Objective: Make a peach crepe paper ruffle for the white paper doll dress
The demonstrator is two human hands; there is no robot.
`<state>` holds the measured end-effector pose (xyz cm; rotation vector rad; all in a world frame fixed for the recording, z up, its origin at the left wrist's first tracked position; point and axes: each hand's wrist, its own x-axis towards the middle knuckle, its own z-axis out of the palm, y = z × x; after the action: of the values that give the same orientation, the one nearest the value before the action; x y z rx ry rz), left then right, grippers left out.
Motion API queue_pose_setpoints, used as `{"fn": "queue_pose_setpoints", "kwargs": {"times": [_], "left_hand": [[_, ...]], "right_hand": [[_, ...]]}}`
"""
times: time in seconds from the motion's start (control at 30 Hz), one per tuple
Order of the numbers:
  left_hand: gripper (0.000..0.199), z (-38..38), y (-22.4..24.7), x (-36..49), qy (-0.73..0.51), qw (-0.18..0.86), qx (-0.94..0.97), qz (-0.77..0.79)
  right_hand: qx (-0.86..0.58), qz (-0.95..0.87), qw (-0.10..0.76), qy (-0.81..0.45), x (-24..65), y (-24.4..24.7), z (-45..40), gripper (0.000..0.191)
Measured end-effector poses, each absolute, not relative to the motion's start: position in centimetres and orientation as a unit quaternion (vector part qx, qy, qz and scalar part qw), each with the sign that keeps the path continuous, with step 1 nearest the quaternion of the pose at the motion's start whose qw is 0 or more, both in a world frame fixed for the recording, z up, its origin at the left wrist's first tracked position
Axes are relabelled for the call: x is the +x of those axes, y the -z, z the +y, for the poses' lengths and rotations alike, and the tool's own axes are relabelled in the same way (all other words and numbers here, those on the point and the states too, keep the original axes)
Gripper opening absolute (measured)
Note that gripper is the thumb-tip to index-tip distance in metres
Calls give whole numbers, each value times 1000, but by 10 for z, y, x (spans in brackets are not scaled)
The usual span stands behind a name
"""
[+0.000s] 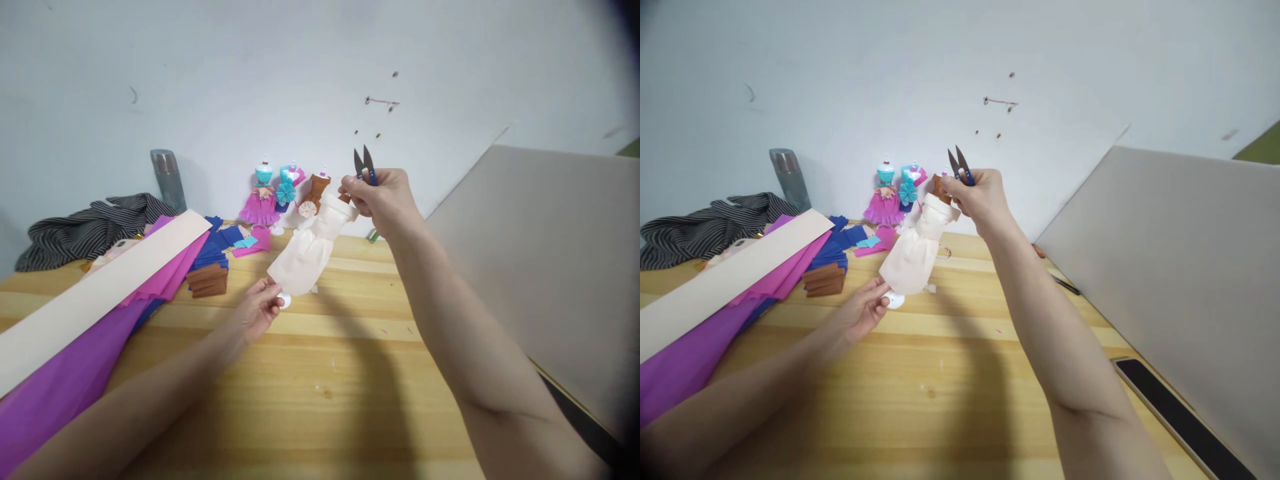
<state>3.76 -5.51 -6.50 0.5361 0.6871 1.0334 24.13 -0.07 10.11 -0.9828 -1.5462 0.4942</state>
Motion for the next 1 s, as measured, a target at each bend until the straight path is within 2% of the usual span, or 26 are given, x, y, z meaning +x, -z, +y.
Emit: {"fn": "queue_pose_setpoints", "kwargs": {"times": [0.3,0.53,0.67,1.0], "left_hand": [[23,-70,59,46,-484,765,245,348],[9,-72,58,43,-484,769,223,353],[15,-69,53,39,-478,773,204,365],[25,-57,56,15,-524,736,163,396]], "right_hand": [[-451,-622,597,-232,256,-98,-4,20],[-474,-617,583,-233,252,-95,-6,20],[-477,-629,571,-227,244,-95,-3,18],[-453,-718,517,-108,204,-101,12,23]]}}
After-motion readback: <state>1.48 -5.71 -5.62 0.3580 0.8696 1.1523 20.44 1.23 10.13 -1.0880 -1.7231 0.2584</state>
